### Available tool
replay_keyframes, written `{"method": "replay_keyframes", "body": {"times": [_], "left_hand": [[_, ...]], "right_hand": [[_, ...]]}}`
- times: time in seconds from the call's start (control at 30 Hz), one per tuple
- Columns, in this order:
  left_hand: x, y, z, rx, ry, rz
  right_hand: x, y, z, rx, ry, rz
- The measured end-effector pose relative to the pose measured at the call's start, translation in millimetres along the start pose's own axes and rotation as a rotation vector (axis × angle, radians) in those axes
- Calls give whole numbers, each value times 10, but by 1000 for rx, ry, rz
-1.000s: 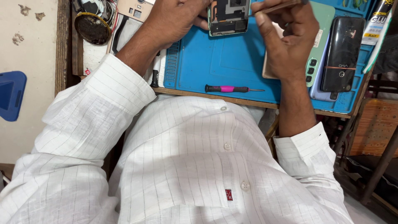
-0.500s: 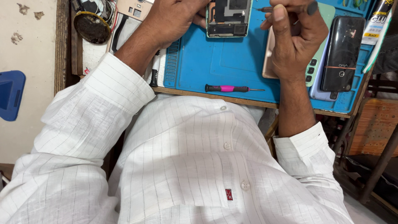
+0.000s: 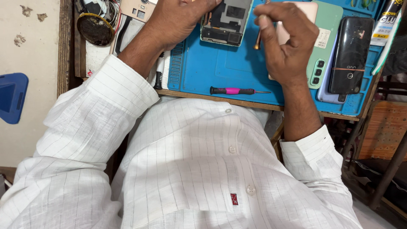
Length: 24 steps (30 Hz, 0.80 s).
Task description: The person repairs a disassembled smartphone at a workbench, holding the phone frame with one hand and using a screwdriver to work on internal components. They reposition and turn the phone repeatedly while driving screws and adjusting parts, with other phones and tools on the blue mat around them.
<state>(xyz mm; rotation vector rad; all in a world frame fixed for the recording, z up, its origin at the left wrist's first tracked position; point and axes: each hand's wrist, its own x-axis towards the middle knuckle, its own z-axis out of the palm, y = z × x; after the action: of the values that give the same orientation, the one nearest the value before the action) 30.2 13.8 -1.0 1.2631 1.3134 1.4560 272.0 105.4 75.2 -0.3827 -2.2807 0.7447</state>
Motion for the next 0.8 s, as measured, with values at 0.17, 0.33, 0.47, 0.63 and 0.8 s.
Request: {"method": "replay_keyframes", "body": {"times": [0.17, 0.33, 0.47, 0.63, 0.8], "left_hand": [[-7, -48, -21, -65, -3, -74], [-7, -15, -59, -43, 0, -79], [-16, 51, -62, -72, -18, -25], [-18, 112, -47, -76, -32, -51], [-18, 121, -55, -143, -59, -3]], "right_hand": [[5, 95, 7, 173, 42, 94], [-53, 92, 92, 47, -98, 167], [-45, 91, 166, 100, -135, 210], [-38, 85, 174, 119, -137, 287], [-45, 96, 175, 108, -150, 268]]}}
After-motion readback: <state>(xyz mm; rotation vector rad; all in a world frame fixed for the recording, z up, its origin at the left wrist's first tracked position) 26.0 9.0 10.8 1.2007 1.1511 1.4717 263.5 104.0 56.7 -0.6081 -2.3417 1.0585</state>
